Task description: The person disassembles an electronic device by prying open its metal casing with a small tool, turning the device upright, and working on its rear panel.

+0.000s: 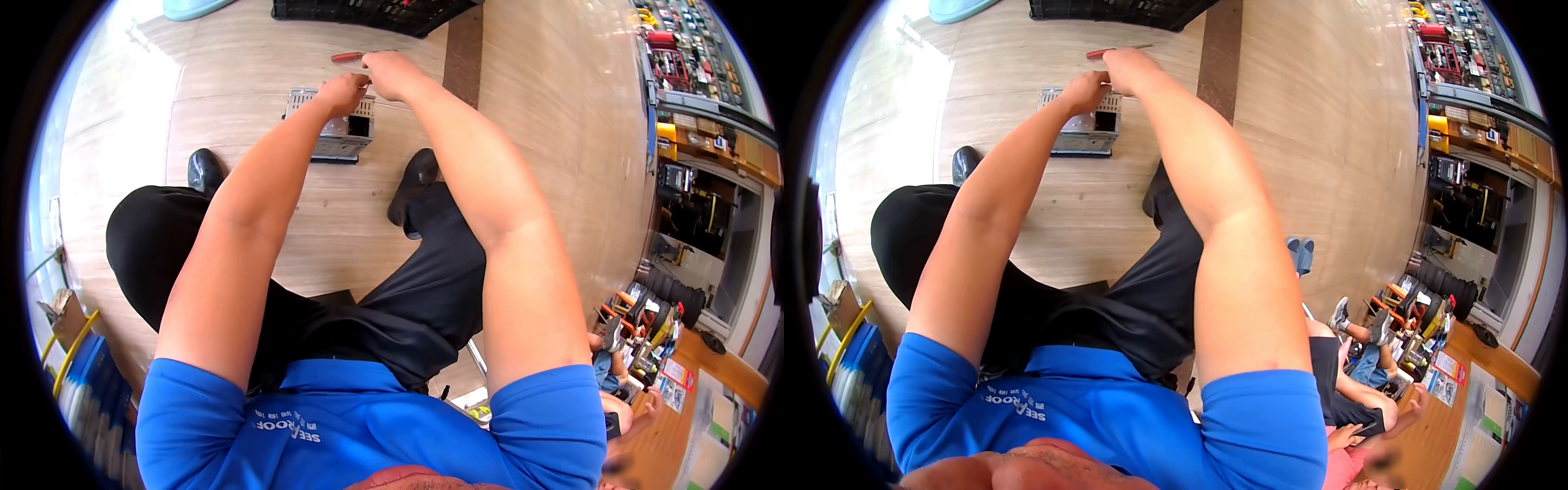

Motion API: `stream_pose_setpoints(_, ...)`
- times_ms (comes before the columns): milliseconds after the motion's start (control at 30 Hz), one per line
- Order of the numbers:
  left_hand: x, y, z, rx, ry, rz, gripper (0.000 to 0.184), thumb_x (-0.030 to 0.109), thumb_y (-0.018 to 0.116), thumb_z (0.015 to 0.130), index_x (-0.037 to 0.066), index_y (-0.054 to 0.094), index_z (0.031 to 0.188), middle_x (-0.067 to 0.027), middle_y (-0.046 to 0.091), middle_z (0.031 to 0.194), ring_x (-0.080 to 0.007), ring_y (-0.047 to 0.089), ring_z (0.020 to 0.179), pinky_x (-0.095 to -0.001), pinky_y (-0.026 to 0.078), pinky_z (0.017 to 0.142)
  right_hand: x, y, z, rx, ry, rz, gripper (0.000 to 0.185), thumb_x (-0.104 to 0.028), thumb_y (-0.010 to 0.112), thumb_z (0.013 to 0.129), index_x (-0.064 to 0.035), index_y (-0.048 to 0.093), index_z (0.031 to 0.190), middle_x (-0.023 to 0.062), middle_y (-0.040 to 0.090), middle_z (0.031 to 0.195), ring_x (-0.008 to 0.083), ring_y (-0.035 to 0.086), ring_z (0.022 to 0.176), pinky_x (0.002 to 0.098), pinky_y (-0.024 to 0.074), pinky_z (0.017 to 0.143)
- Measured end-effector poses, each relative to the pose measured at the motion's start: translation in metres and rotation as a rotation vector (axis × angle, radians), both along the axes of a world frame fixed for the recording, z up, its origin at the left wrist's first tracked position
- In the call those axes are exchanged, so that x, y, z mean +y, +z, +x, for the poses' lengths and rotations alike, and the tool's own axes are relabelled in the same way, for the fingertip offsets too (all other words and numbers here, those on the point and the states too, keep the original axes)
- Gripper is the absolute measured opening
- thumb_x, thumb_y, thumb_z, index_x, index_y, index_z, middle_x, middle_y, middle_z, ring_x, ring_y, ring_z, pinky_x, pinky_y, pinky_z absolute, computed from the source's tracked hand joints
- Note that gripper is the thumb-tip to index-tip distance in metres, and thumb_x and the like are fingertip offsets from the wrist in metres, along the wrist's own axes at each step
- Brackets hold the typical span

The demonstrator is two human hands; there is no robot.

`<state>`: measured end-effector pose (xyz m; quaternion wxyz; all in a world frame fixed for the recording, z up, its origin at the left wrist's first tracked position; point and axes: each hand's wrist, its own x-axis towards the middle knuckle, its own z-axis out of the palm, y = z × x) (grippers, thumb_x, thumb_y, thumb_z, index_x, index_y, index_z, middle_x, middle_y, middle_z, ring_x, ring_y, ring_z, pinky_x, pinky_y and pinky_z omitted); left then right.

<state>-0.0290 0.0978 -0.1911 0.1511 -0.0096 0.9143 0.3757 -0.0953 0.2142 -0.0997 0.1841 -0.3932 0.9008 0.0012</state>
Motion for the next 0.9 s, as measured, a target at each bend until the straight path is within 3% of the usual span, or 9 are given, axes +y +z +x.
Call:
stream_pose_setpoints(133,-0.001,-0.002,-0.005,0.019,-0.001,0.133,0.030,0.030,0.053,0.096,0.011,0.068,0.113,-0.0170,0.068,0.110,-0.0377,0.063,0.104,-0.0483,0.048,0.089,-0.006,0.005,0.005,-0.048,-0.055,0.054,0.025,-0.013,0.054,0.091,-0.0016,0.060,0.113,0.0223,0.067,0.109,0.0387,0.063,0.104,0.0462,0.0509,0.086)
stream_pose_setpoints(400,0.008,0.011,-0.004,0.100,0.062,-0.040,0.028,0.032,0.057,0.094,0.012,0.072,0.106,-0.0176,0.069,0.102,-0.0373,0.064,0.099,-0.0469,0.050,0.086,-0.014,0.039,0.012,0.007,-0.319,0.040,0.023,-0.021,0.057,0.090,-0.0019,0.066,0.100,0.0193,0.069,0.105,0.0361,0.065,0.102,0.0444,0.0523,0.085)
stream_pose_setpoints(500,0.009,0.008,-0.004,0.090,0.079,-0.016,0.026,0.030,0.057,0.093,0.012,0.072,0.106,-0.0177,0.070,0.101,-0.0367,0.065,0.098,-0.0463,0.051,0.085,-0.011,0.029,0.008,0.053,-0.282,0.128,0.021,-0.019,0.060,0.087,-0.0028,0.070,0.097,0.0183,0.070,0.103,0.0364,0.065,0.100,0.0445,0.0527,0.084)
stream_pose_setpoints(567,0.008,0.006,-0.003,0.091,0.066,-0.016,0.026,0.029,0.058,0.093,0.012,0.072,0.106,-0.0180,0.069,0.102,-0.0368,0.065,0.097,-0.0462,0.051,0.085,-0.008,0.021,0.004,0.088,-0.103,0.046,0.022,-0.015,0.061,0.084,-0.0046,0.072,0.100,0.0187,0.070,0.104,0.0367,0.066,0.099,0.0439,0.0533,0.084)
stream_pose_setpoints(700,0.007,0.013,-0.001,0.082,0.049,-0.035,0.026,0.028,0.058,0.092,0.010,0.072,0.104,-0.0185,0.069,0.101,-0.0369,0.064,0.097,-0.0461,0.050,0.086,-0.009,0.023,0.008,0.070,-0.094,-0.007,0.022,-0.013,0.061,0.083,-0.0065,0.073,0.101,0.0185,0.070,0.104,0.0362,0.066,0.099,0.0439,0.0536,0.084)
stream_pose_setpoints(767,0.007,0.015,0.000,0.093,0.047,-0.017,0.026,0.027,0.058,0.092,0.009,0.072,0.104,-0.0186,0.069,0.100,-0.0371,0.064,0.097,-0.0460,0.050,0.086,-0.016,0.047,0.020,-0.005,-0.308,0.056,0.022,-0.008,0.060,0.082,-0.0072,0.071,0.101,0.0167,0.070,0.103,0.0350,0.066,0.101,0.0445,0.0535,0.084)
stream_pose_setpoints(900,0.005,0.006,-0.002,0.138,0.002,-0.026,0.025,0.026,0.058,0.092,0.009,0.072,0.103,-0.0184,0.069,0.099,-0.0375,0.065,0.096,-0.0459,0.050,0.086,-0.010,0.039,0.016,0.040,-0.237,0.150,0.023,-0.008,0.059,0.083,-0.0072,0.071,0.102,0.0173,0.070,0.103,0.0346,0.066,0.101,0.0448,0.0532,0.084)
